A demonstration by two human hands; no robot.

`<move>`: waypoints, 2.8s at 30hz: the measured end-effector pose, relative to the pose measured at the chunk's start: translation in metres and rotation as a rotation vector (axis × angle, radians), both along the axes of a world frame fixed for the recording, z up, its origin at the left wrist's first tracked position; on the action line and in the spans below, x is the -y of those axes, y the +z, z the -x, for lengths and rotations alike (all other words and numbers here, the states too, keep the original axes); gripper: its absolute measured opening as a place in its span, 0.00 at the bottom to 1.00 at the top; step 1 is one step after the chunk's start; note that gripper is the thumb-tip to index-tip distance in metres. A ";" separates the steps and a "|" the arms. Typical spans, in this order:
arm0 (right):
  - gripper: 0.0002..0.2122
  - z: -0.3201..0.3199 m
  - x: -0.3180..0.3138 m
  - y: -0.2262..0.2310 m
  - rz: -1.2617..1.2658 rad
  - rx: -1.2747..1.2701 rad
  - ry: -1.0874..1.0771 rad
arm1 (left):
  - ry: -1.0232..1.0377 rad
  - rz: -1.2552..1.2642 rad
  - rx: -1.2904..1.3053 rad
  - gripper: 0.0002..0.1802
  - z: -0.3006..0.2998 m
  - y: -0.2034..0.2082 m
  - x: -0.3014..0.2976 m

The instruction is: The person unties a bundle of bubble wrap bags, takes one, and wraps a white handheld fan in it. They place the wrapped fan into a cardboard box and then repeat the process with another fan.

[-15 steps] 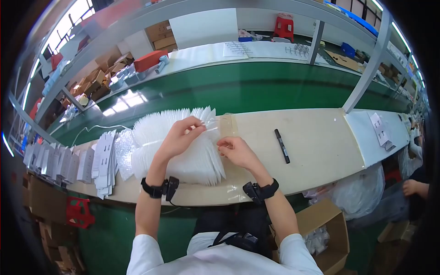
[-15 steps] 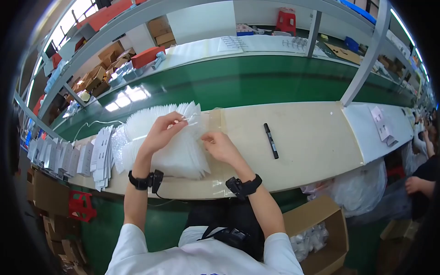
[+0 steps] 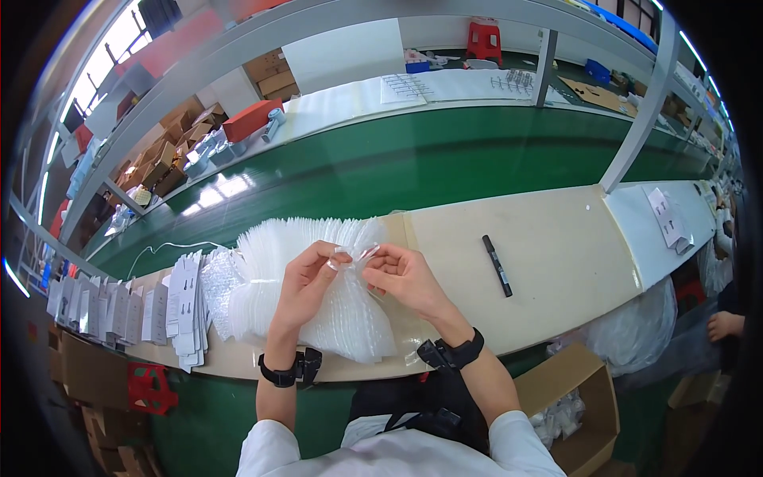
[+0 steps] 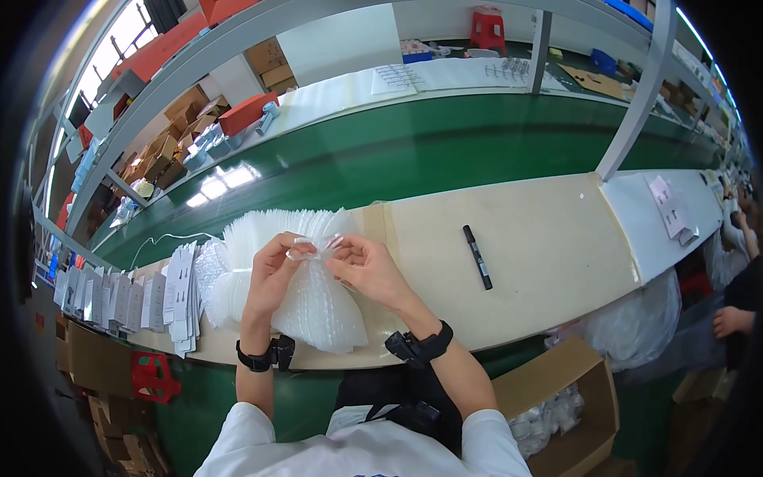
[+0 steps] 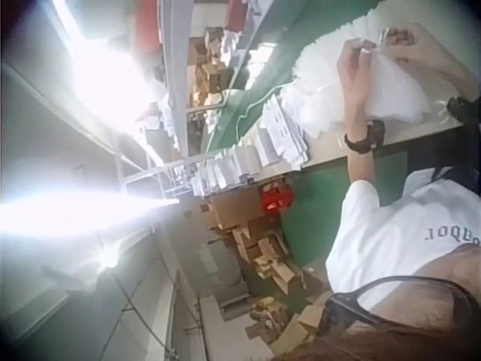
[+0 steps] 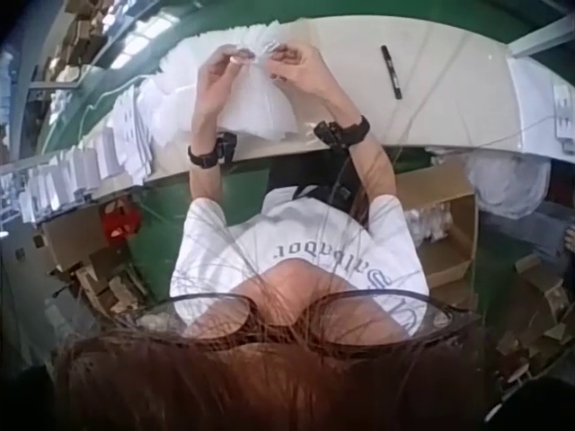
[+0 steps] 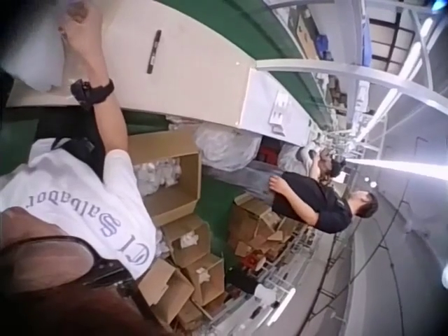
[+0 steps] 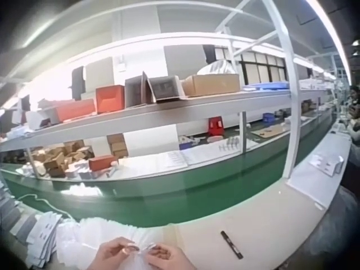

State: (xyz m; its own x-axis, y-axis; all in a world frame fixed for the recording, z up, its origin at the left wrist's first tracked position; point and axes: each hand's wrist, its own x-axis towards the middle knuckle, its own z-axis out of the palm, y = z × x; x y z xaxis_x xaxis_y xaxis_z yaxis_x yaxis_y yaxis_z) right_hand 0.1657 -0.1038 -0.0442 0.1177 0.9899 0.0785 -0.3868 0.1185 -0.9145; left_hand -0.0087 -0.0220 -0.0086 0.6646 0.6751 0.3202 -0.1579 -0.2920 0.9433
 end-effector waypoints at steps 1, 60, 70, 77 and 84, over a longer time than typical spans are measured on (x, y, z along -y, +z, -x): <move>0.07 -0.001 -0.001 -0.002 0.000 0.000 -0.002 | -0.006 0.000 -0.021 0.05 0.000 0.000 0.000; 0.03 -0.111 0.103 -0.038 0.174 1.098 -0.751 | 0.384 -0.139 -0.299 0.12 0.002 -0.007 -0.005; 0.05 -0.109 0.115 -0.006 0.194 1.063 -0.661 | 0.375 -0.245 -0.077 0.12 -0.005 -0.009 0.002; 0.11 -0.015 0.082 -0.006 -0.138 1.179 -0.566 | 0.160 -0.084 -0.031 0.17 -0.006 0.032 0.026; 0.17 0.011 0.053 -0.028 0.123 0.402 -0.168 | 0.107 -0.097 0.002 0.32 0.015 0.042 0.024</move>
